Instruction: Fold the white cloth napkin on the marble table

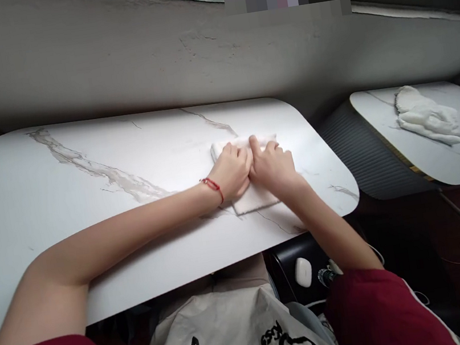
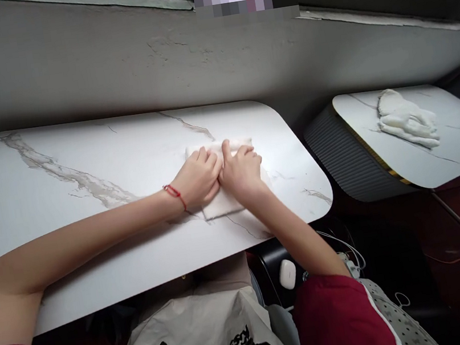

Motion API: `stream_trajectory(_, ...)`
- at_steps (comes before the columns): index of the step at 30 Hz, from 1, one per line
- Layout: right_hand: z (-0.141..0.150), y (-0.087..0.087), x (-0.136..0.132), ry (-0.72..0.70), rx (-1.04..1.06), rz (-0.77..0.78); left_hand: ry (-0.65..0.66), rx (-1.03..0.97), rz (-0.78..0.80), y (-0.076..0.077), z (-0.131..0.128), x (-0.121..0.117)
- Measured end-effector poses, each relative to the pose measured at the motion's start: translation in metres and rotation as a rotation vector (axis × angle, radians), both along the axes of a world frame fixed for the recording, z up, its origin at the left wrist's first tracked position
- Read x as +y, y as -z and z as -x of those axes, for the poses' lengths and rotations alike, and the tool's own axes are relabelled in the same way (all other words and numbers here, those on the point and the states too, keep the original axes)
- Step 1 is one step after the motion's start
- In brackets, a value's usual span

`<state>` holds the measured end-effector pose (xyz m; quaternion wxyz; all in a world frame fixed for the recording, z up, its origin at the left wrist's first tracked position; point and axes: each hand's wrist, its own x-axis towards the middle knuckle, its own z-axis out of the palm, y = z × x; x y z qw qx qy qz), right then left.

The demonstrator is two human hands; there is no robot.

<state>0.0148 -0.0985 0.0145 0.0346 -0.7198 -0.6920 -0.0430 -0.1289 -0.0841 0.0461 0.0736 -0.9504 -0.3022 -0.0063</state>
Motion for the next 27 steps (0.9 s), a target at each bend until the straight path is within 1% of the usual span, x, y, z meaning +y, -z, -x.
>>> stream_trajectory(3,0.017,0.008,-0.057,0.060,0.040,-0.073,0.039,-0.002,-0.059,0.006,0.017,-0.038)
stream_trajectory(5,0.027,0.014,-0.087,0.041,0.093,-0.163,0.044,-0.020,-0.068,0.012,0.024,-0.058)
stream_trajectory(7,0.033,0.019,-0.103,0.043,0.116,-0.227,0.038,-0.044,-0.065,0.018,0.026,-0.071)
stream_trajectory(9,0.035,0.022,-0.106,0.048,0.112,-0.237,0.028,-0.055,-0.067,0.021,0.026,-0.076)
stream_trajectory(12,0.032,0.022,-0.096,-0.001,0.095,-0.173,0.000,-0.024,-0.072,0.020,0.026,-0.074)
stream_trajectory(17,0.021,0.021,-0.064,-0.103,0.098,-0.067,-0.092,0.019,-0.023,0.014,0.025,-0.060)
stream_trajectory(21,0.019,0.021,-0.023,-0.214,0.102,-0.066,-0.199,-0.021,0.004,0.017,0.027,-0.034)
stream_trajectory(24,0.024,0.020,0.013,-0.283,0.074,-0.062,-0.258,-0.077,0.002,0.022,0.033,-0.009)
stream_trajectory(27,0.032,0.018,0.047,-0.337,0.086,-0.047,-0.317,-0.104,0.018,0.023,0.040,0.014)
